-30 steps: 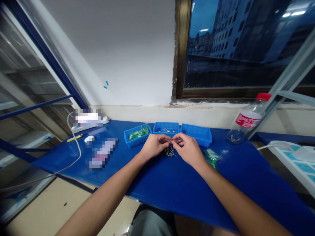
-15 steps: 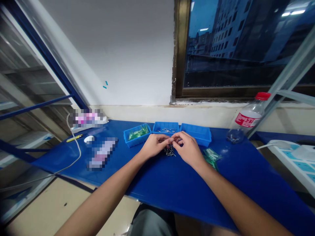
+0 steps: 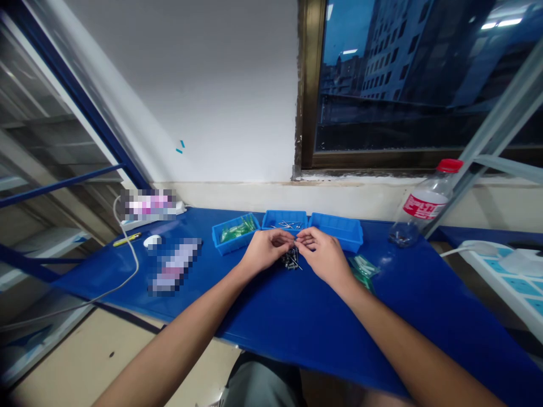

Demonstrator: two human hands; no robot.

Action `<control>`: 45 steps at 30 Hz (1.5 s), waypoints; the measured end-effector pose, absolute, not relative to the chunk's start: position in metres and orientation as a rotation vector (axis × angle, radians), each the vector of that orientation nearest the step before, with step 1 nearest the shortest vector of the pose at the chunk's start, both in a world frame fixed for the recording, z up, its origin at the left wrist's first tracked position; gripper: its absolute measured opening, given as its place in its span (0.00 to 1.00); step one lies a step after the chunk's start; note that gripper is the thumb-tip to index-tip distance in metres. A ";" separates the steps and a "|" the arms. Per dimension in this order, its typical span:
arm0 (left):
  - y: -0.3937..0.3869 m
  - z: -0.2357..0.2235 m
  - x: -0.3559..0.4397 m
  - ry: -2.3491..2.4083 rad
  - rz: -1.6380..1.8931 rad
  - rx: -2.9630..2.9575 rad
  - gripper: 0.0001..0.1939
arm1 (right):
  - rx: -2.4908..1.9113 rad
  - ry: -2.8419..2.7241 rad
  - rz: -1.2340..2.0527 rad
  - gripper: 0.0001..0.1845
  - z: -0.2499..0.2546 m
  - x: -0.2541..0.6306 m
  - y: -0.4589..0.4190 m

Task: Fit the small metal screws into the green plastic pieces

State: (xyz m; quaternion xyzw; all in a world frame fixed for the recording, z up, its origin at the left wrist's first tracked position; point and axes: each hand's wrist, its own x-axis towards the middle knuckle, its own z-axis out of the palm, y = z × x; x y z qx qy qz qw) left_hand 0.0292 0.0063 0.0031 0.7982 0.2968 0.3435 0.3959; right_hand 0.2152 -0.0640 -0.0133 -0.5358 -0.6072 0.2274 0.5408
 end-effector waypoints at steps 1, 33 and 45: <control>0.006 0.003 0.029 0.749 0.884 2.009 0.10 | -1.261 -1.437 0.563 0.11 -0.014 0.215 -0.064; 0.009 0.001 0.027 0.448 0.566 2.744 0.12 | -1.461 -1.785 -0.293 0.12 -0.007 0.250 -0.059; 0.008 0.001 0.027 0.475 0.535 2.768 0.12 | -1.419 -1.782 -0.228 0.10 -0.006 0.242 -0.061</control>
